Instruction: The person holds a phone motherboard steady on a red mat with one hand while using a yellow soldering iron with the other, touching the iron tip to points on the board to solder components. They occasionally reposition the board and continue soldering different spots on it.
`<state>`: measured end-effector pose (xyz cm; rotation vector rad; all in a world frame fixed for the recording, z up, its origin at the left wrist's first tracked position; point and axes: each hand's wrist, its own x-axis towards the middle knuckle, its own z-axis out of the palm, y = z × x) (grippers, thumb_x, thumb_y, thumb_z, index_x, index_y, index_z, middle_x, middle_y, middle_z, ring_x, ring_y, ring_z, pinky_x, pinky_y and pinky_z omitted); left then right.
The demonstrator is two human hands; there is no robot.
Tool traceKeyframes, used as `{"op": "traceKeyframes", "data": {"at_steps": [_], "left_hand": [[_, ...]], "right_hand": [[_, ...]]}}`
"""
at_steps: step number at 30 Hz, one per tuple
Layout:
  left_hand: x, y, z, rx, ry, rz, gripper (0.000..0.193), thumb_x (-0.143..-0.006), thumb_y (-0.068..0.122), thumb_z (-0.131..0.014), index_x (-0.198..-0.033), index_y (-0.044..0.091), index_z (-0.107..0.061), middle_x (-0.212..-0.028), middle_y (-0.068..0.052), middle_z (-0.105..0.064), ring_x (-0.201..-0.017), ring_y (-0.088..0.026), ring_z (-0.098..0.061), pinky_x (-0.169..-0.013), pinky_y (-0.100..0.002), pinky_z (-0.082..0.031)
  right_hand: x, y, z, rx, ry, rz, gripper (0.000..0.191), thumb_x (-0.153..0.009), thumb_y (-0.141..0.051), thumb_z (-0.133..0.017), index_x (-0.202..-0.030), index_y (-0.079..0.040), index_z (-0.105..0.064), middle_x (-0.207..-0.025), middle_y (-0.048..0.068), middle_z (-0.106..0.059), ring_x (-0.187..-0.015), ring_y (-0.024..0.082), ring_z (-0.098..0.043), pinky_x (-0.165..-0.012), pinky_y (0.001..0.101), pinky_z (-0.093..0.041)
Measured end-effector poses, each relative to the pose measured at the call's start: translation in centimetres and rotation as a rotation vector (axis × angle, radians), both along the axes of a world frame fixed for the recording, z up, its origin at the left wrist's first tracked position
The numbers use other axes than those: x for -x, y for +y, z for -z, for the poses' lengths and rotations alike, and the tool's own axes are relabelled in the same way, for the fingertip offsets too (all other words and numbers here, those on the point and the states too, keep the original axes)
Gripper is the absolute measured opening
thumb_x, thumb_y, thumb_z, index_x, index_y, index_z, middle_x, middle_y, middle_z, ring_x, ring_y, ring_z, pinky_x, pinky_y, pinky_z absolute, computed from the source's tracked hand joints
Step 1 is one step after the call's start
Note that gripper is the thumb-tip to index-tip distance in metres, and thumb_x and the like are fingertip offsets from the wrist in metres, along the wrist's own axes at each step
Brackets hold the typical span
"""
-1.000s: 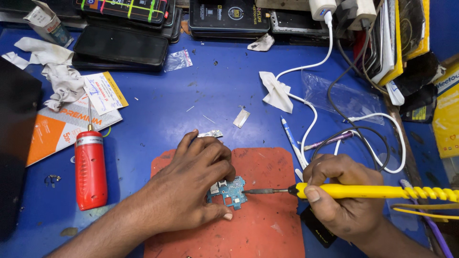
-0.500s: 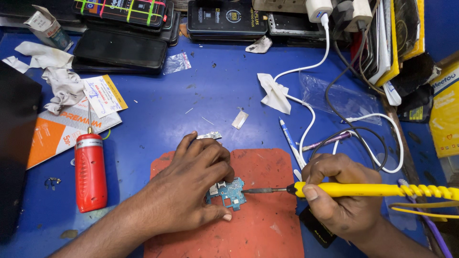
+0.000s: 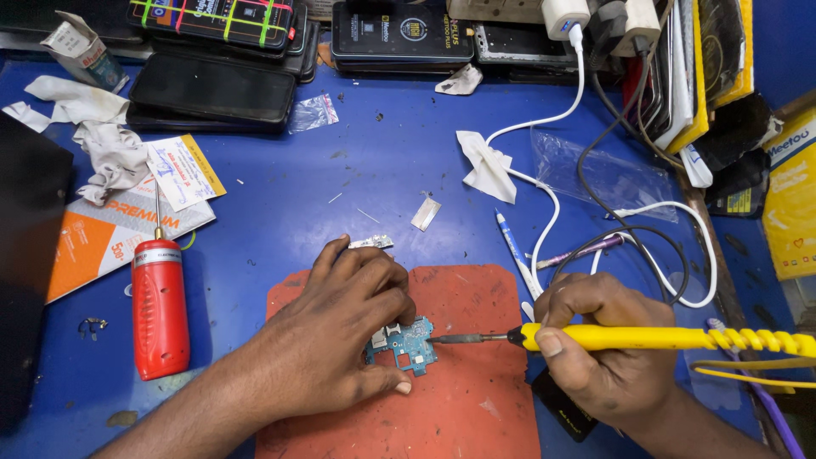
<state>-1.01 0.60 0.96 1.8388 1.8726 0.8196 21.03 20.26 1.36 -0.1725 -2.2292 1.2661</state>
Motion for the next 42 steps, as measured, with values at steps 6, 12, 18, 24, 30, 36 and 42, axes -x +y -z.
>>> {"op": "traceKeyframes", "data": {"at_steps": [6,12,18,24,30,36,42], "left_hand": [[0.03,-0.05,0.04,-0.017,-0.002,0.001,0.055,-0.060,0.043,-0.092,-0.097,0.010,-0.069,-0.113,-0.008,-0.055,-0.127,-0.029,-0.045,-0.117,-0.063,-0.016],[0.00,-0.05,0.09,-0.016,0.001,-0.001,0.055,-0.060,0.043,-0.092,-0.097,0.010,-0.069,-0.113,-0.007,-0.055,-0.127,-0.029,-0.045,-0.117,-0.063,-0.016],[0.03,-0.08,0.45,0.012,-0.004,-0.002,0.055,-0.059,0.043,-0.092,-0.097,0.010,-0.069,-0.113,-0.007,-0.055,-0.130,-0.030,-0.044,-0.117,-0.063,-0.014],[0.04,-0.13,0.55,-0.013,-0.003,0.001,0.055,-0.061,0.045,-0.091,-0.098,0.012,-0.069,-0.114,-0.006,-0.055,-0.131,-0.029,-0.045,-0.118,-0.064,-0.015],[0.00,0.03,0.13,0.006,0.001,-0.003,0.055,-0.058,0.043,-0.093,-0.096,0.011,-0.069,-0.113,-0.007,-0.055,-0.128,-0.029,-0.045,-0.117,-0.063,-0.016],[0.01,-0.10,0.46,-0.010,0.005,-0.002,0.055,-0.058,0.042,-0.093,-0.096,0.011,-0.069,-0.113,-0.007,-0.055,-0.126,-0.029,-0.045,-0.116,-0.063,-0.017],[0.02,-0.21,0.68,-0.047,0.005,0.002,0.055,-0.060,0.044,-0.092,-0.099,0.012,-0.069,-0.114,-0.007,-0.055,-0.128,-0.029,-0.045,-0.118,-0.064,-0.017]], "right_hand": [[0.03,0.06,-0.02,-0.007,0.003,-0.002,0.011,-0.092,-0.009,-0.065,-0.092,-0.005,-0.056,-0.071,0.004,-0.064,-0.064,0.010,-0.064,-0.060,0.0242,-0.053],[0.05,0.13,0.02,-0.026,0.007,0.007,0.011,-0.092,-0.010,-0.066,-0.092,-0.005,-0.056,-0.071,0.004,-0.064,-0.065,0.010,-0.064,-0.060,0.0239,-0.053],[0.00,0.08,-0.02,-0.014,0.002,0.003,0.011,-0.092,-0.009,-0.066,-0.092,-0.004,-0.056,-0.071,0.004,-0.064,-0.064,0.010,-0.064,-0.060,0.0243,-0.052],[0.05,0.08,-0.09,-0.010,0.007,0.002,0.011,-0.093,-0.009,-0.066,-0.093,-0.004,-0.055,-0.071,0.004,-0.063,-0.065,0.010,-0.063,-0.060,0.0241,-0.052],[0.05,0.07,-0.16,-0.018,-0.004,0.002,0.011,-0.093,-0.009,-0.065,-0.092,-0.005,-0.056,-0.071,0.004,-0.064,-0.065,0.010,-0.063,-0.060,0.0243,-0.052],[0.07,0.03,-0.10,-0.013,0.002,-0.005,0.011,-0.093,-0.009,-0.065,-0.092,-0.004,-0.055,-0.071,0.004,-0.064,-0.064,0.010,-0.063,-0.060,0.0242,-0.052],[0.05,0.06,-0.04,-0.014,0.005,-0.006,0.011,-0.093,-0.009,-0.065,-0.092,-0.004,-0.055,-0.071,0.004,-0.063,-0.064,0.010,-0.063,-0.060,0.0241,-0.052]]}}
